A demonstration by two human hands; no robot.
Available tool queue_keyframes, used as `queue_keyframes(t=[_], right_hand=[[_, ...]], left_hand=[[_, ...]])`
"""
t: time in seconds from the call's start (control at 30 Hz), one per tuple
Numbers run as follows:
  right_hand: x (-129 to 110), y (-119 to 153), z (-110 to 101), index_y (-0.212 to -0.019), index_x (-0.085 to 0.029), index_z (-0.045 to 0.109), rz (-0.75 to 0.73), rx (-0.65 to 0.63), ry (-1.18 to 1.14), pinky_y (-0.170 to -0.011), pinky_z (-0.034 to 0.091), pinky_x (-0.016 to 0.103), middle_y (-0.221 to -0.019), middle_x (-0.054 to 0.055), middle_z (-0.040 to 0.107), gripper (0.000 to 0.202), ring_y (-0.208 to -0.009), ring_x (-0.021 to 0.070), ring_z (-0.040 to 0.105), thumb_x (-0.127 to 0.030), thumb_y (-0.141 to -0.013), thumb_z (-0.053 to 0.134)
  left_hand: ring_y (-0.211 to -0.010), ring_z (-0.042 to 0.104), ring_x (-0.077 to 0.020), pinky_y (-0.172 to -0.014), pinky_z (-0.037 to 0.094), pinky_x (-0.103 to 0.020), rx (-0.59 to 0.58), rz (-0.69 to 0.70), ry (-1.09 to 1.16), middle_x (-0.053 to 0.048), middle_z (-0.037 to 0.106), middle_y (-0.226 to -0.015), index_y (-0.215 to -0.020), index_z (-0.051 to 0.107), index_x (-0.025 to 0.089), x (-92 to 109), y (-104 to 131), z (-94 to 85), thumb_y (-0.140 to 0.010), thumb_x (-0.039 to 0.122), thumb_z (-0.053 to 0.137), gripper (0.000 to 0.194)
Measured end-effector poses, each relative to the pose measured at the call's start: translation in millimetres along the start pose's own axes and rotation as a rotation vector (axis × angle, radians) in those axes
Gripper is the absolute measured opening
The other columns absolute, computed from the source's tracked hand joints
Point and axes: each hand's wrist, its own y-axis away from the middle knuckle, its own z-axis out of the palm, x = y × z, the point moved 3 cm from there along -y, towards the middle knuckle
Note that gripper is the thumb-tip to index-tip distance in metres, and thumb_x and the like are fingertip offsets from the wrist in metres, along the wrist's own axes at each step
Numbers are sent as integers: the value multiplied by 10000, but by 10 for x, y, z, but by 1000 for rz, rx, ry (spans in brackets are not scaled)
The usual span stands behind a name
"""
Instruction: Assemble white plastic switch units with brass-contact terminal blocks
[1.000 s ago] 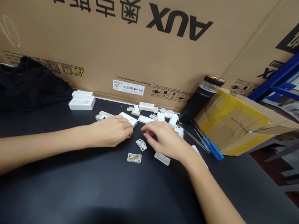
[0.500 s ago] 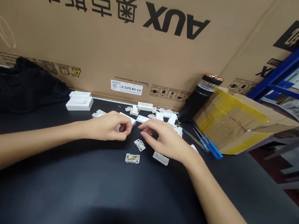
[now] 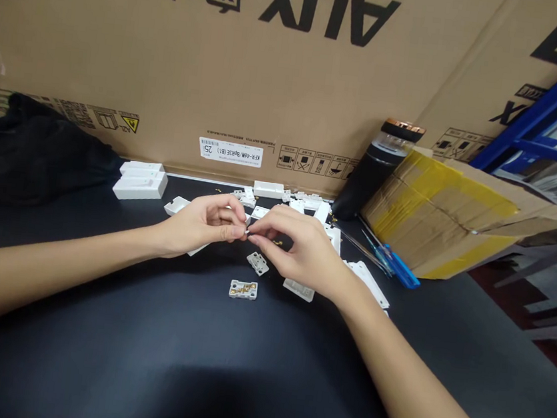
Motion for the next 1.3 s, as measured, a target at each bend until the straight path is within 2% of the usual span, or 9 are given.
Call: queue_keyframes(t=[0.2,0.33,0.4,0.57,0.7,0.9,1.3], right_hand=[[-27,-15,26,-915,-209,715,10,7,-16,-686,488,304,-799,43,708,109,-725,163,617,-277,-961,643],[-49,-14,20,-890,-212,714,7,-43,-16,-706,486,316,-812,51,719,123,-743,175,616,-270,-961,632],[-59,-15,-11,-888,-214,714,15,-76,-10,-721,485,318,-820,49,723,120,-754,179,619,-265,-957,630],[-6,-1,-98,-831,-206,702,98,-187,64,-668,460,292,-753,25,700,165,-682,157,599,-276,-950,611],[68,21,-78,-821,-204,702,92,-289,114,-657,445,285,-744,19,697,163,-677,154,598,-267,-933,603],[114,33,4,-832,-201,716,117,-378,157,-661,428,285,-762,18,707,163,-688,157,609,-257,-925,595],[118,58,90,-824,-177,706,130,-476,225,-678,420,294,-783,38,687,182,-712,170,613,-222,-933,567]], left_hand=[[-745,641,-119,-707,517,-286,-25,3,44,-4,660,-776,-872,538,170,-32,1,23,-837,278,735,227],[-730,633,-118,-727,519,-297,-54,-8,69,3,654,-763,-885,541,174,-33,3,56,-851,268,719,204],[-764,635,-124,-747,516,-301,-76,16,-12,-5,657,-804,-930,551,176,-18,15,58,-906,292,665,164],[-831,596,-140,-745,484,-286,-113,154,-527,-27,663,-1014,-1115,586,195,-4,66,64,-903,301,701,263],[-889,628,-168,-778,488,-299,-198,182,-726,-38,675,-1071,-1180,567,202,-70,80,118,-928,311,681,297],[-944,669,-205,-830,487,-328,-209,246,-892,-32,702,-1051,-1138,568,214,-106,88,148,-960,281,623,198],[-912,674,-211,-829,486,-346,-163,267,-957,-21,714,-1017,-1117,586,225,-147,104,144,-972,350,636,198]])
